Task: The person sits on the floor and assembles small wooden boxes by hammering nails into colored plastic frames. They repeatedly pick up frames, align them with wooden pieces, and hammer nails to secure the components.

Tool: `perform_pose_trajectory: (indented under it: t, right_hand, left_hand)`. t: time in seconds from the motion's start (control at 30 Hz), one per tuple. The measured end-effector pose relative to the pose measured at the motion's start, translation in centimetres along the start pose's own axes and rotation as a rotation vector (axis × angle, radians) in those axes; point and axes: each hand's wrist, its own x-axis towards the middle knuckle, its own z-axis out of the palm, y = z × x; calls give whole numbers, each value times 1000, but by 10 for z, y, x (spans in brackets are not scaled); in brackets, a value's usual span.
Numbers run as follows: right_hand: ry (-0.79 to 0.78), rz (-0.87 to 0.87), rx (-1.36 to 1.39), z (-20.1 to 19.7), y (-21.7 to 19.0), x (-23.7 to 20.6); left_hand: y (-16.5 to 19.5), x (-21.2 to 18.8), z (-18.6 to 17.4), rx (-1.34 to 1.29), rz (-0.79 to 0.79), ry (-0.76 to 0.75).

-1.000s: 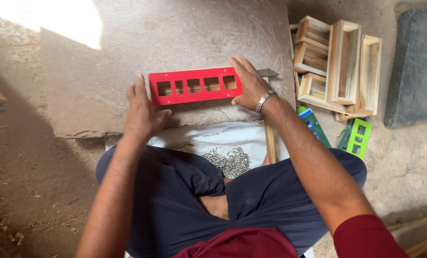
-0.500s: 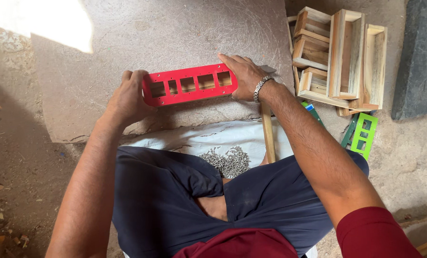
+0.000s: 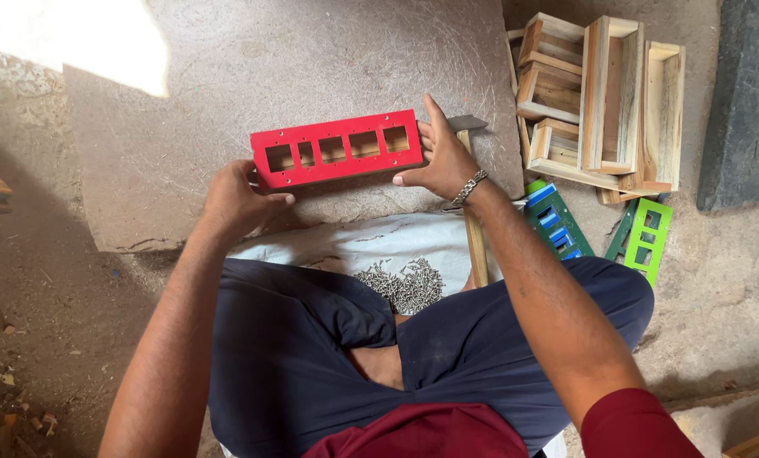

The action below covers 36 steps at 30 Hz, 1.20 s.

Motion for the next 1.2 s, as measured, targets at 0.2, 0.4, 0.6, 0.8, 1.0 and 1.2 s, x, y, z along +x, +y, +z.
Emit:
perform_pose_trajectory:
  t: [0.2,0.4,0.6,0.8,1.0,1.2]
  right_hand:
    - [76,-47,-117,8,19,-2]
    - [61,-57,-31,4,20,-7]
    - [253,-221,-106,-14,60,-80]
    - [419,-72,-457,-10,86,-190]
    - [255,427,-426,-4,95,-203]
    - [312,377,-429,-10,103,-197]
  left_hand:
    - [3,-3,8,86,106,76]
    - [4,-9,14,30,91,75]
    - [3,-68,64,-16,231,617]
    - [19,-129,182,369,381,-152]
    - [23,-135,236,600,581,-46]
    - [22,-134,241,555,547,-124]
